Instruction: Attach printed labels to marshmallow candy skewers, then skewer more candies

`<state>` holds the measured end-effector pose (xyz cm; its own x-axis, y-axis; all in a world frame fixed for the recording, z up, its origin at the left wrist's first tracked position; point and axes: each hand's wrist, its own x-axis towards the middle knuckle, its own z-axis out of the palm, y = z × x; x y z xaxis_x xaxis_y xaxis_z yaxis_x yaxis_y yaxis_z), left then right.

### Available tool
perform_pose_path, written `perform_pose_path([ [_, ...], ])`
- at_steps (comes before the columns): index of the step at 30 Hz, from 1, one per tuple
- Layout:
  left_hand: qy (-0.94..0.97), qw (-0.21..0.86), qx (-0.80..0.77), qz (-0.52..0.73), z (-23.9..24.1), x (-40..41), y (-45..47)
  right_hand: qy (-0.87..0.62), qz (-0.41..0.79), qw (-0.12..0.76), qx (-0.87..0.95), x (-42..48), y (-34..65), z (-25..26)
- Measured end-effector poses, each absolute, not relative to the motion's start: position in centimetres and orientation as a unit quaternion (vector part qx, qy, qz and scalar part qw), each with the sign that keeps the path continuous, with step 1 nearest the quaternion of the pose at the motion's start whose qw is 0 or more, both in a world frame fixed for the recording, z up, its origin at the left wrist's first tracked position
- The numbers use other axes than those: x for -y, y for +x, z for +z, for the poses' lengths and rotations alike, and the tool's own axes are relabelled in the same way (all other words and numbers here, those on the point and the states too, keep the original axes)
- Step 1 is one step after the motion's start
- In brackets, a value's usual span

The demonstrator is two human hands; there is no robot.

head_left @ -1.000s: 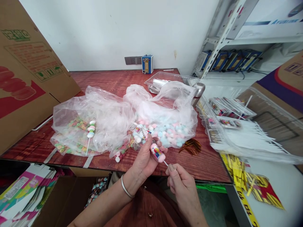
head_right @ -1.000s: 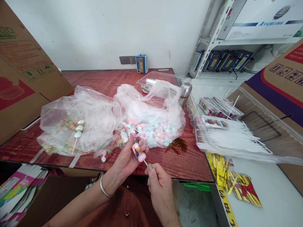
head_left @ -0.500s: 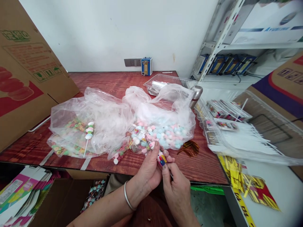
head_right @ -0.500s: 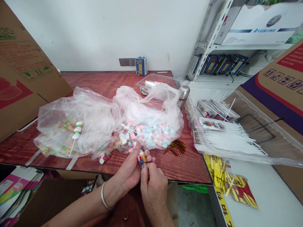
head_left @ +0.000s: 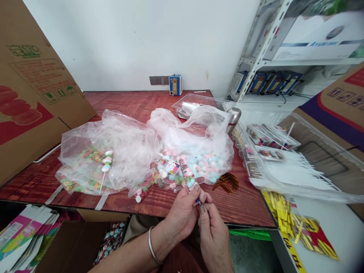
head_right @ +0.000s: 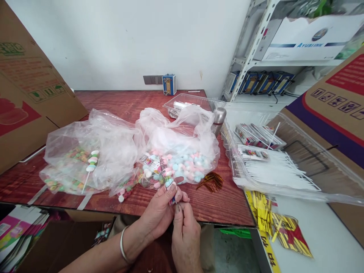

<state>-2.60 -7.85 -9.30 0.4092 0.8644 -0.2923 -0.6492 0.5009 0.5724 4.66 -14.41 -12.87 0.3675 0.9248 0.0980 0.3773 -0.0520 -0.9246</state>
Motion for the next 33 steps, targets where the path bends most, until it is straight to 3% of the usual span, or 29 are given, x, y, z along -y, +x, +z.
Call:
perform_pose_path([
  [11, 0.268, 0.756, -0.354, 0.481, -10.4, 8.7, -2.0, -0.585, 0.447, 0.597, 0.319, 13.1, 4.0, -13.0],
  [17, 0.278, 0.805, -0.321, 0.414, -10.6, 8.2, -3.3, -0.5, 0.536, 0.648, 0.209, 12.5, 3.6, -13.1],
  [24, 0.251, 0.843, -0.301, 0.368, -10.9, 7.5, -4.9, -0.401, 0.661, 0.617, 0.15, 12.6, 3.8, -11.9],
  [27, 0.261, 0.83, -0.32, 0.375, -11.2, 7.5, -4.7, -0.463, 0.625, 0.592, 0.213, 13.0, 4.0, -12.2],
  [31, 0.283, 0.781, -0.363, 0.423, -11.1, 7.8, -4.0, -0.589, 0.433, 0.589, 0.343, 13.1, 4.0, -12.8],
  [33, 0.289, 0.793, -0.346, 0.409, -11.1, 7.9, -3.9, -0.572, 0.454, 0.607, 0.314, 13.0, 4.0, -12.9],
])
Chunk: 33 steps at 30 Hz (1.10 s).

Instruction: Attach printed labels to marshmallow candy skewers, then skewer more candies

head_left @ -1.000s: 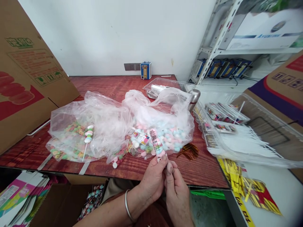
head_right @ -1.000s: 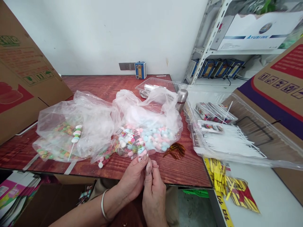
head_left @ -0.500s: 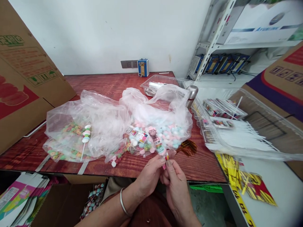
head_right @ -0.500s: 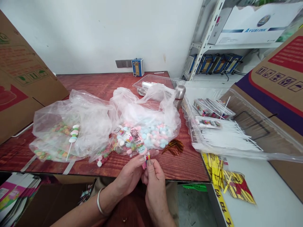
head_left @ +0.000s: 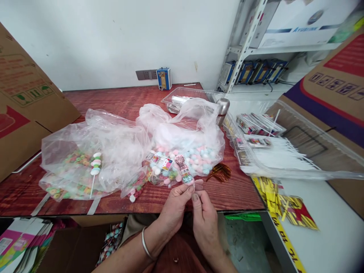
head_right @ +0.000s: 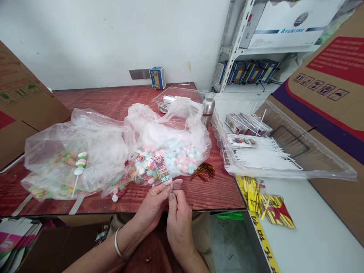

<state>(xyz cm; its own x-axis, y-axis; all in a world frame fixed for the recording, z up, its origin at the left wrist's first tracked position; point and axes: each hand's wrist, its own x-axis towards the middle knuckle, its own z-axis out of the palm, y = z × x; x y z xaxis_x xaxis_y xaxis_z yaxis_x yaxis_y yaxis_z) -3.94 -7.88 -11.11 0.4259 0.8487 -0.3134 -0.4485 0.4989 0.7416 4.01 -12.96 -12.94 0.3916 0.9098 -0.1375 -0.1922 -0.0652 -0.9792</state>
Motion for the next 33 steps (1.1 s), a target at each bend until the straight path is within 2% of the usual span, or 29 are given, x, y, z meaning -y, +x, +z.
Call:
perform_pose_path([
  [4, 0.267, 0.87, -0.287, 0.299, -11.6, 7.6, -4.9, -0.427, 0.622, 0.633, 0.176, 12.9, 4.0, -12.7],
  [7, 0.265, 0.881, -0.253, 0.299, -12.5, 7.2, -5.7, -0.291, 0.73, 0.612, 0.086, 13.2, 3.7, -12.4],
  [9, 0.268, 0.891, -0.221, 0.292, -13.1, 7.0, -6.1, -0.257, 0.762, 0.589, 0.084, 13.4, 3.6, -12.4],
  [11, 0.279, 0.893, -0.22, 0.277, -13.5, 6.6, -6.2, -0.293, 0.752, 0.572, 0.143, 13.4, 3.9, -12.6],
  [13, 0.304, 0.867, -0.253, 0.303, -13.5, 6.1, -6.4, -0.41, 0.661, 0.562, 0.281, 13.3, 5.1, -13.0],
  [16, 0.358, 0.781, -0.325, 0.396, -13.1, 5.0, -7.3, -0.646, 0.337, 0.474, 0.494, 13.1, 8.6, -13.9],
  [18, 0.383, 0.728, -0.367, 0.435, -12.9, 4.4, -7.9, -0.758, 0.128, 0.366, 0.525, 12.8, 11.2, -14.7],
  [20, 0.39, 0.704, -0.401, 0.437, -12.9, 4.2, -8.4, -0.809, 0.034, 0.296, 0.506, 12.3, 13.3, -15.5],
  [26, 0.4, 0.69, -0.442, 0.41, -13.3, 4.6, -8.2, -0.825, -0.005, 0.223, 0.52, 10.7, 14.4, -16.0],
  [33, 0.487, 0.638, -0.442, 0.401, -13.6, 4.1, -8.8, -0.794, 0.018, 0.201, 0.574, 13.0, 13.7, -14.8],
])
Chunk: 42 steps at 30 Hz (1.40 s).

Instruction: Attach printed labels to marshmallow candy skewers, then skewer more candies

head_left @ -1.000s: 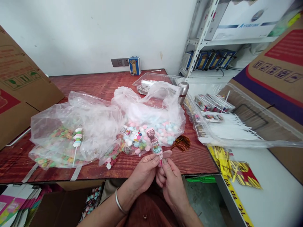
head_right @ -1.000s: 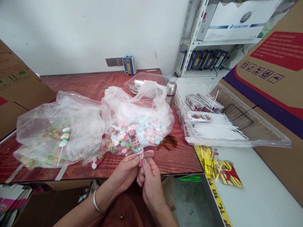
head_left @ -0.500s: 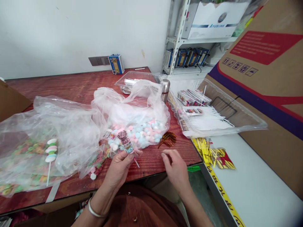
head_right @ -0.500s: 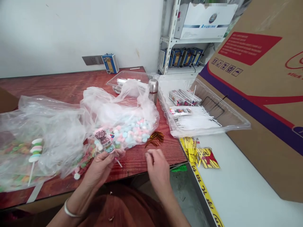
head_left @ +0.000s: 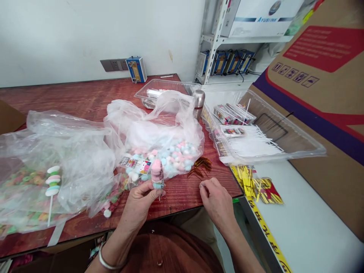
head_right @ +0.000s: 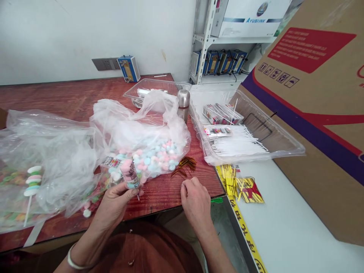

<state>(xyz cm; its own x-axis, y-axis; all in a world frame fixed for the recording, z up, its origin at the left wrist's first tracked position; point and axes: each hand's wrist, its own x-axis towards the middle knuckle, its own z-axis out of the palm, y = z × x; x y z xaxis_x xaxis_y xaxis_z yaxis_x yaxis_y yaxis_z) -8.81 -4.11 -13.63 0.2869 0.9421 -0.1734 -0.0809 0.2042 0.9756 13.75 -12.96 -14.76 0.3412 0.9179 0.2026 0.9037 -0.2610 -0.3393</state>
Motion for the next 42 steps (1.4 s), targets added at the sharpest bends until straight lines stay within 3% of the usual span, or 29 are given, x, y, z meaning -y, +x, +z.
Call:
perform_pose_path([
  [6, 0.529, 0.622, -0.441, 0.372, -14.2, 4.4, -8.6, -0.836, -0.035, 0.172, 0.519, 11.8, 14.9, -14.8],
  [19, 0.546, 0.611, -0.452, 0.352, -13.8, 4.2, -9.0, -0.807, -0.067, 0.086, 0.58, 10.5, 13.3, -15.7],
  [23, 0.653, 0.504, -0.454, 0.338, -12.7, 3.9, -9.1, -0.803, -0.102, 0.085, 0.582, 11.5, 13.3, -15.2],
  [31, 0.889, 0.134, -0.39, 0.197, -12.3, 5.8, -6.9, -0.762, -0.208, 0.154, 0.594, 12.4, 11.3, -11.4],
  [37, 0.902, 0.107, -0.363, 0.21, -11.8, 7.3, -5.5, -0.708, -0.137, 0.194, 0.665, 12.6, 7.0, -11.6],
  [42, 0.877, 0.126, -0.376, 0.271, -11.8, 7.2, -5.6, -0.687, -0.162, 0.247, 0.664, 13.1, 6.0, -12.3],
])
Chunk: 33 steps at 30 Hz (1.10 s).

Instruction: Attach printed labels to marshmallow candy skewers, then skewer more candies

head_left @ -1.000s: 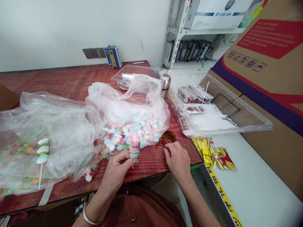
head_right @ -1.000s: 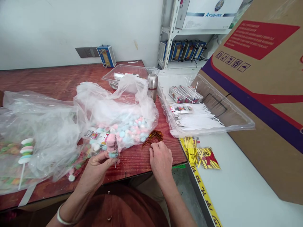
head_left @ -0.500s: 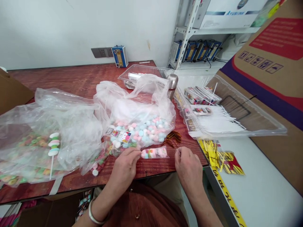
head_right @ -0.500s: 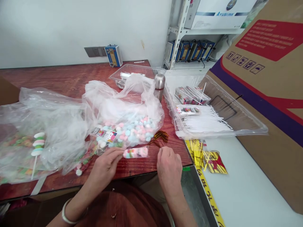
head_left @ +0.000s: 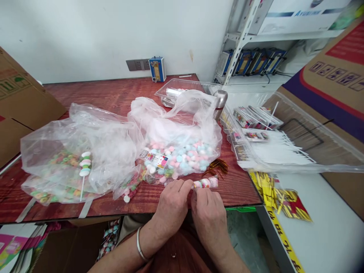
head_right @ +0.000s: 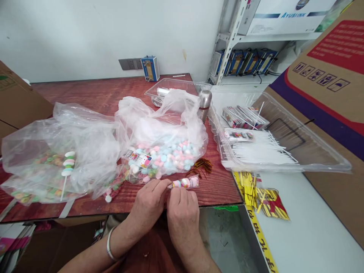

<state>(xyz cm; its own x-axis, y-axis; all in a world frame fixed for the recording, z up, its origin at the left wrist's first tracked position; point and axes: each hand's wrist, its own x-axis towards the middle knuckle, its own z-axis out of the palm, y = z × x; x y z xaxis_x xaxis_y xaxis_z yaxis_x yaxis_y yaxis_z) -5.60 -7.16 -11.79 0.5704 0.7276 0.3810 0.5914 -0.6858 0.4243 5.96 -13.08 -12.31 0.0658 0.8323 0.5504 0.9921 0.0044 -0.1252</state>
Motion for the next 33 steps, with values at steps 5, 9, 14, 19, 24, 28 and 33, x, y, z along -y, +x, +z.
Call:
perform_pose_path([
  [5, 0.856, 0.162, -0.396, 0.291, -11.6, 6.8, -5.8, -0.691, -0.161, 0.255, 0.657, 13.0, 5.6, -12.1],
  [9, 0.763, 0.323, -0.432, 0.357, -11.3, 6.3, -5.4, -0.69, -0.142, 0.288, 0.649, 12.7, 5.6, -12.2],
  [14, 0.431, 0.7, -0.421, 0.385, -11.1, 5.8, -4.3, -0.699, 0.005, 0.421, 0.578, 11.8, 6.2, -12.8],
  [19, 0.268, 0.806, -0.362, 0.385, -11.0, 6.0, -3.7, -0.673, 0.174, 0.492, 0.525, 11.4, 6.9, -12.5],
  [24, 0.255, 0.807, -0.362, 0.391, -11.0, 6.1, -3.6, -0.651, 0.253, 0.511, 0.501, 11.4, 6.8, -12.2],
  [28, 0.251, 0.81, -0.36, 0.39, -10.9, 6.1, -3.7, -0.645, 0.232, 0.528, 0.501, 11.2, 6.8, -11.8],
  [33, 0.277, 0.793, -0.356, 0.409, -11.1, 6.5, -3.7, -0.636, 0.256, 0.532, 0.497, 11.2, 7.0, -11.3],
])
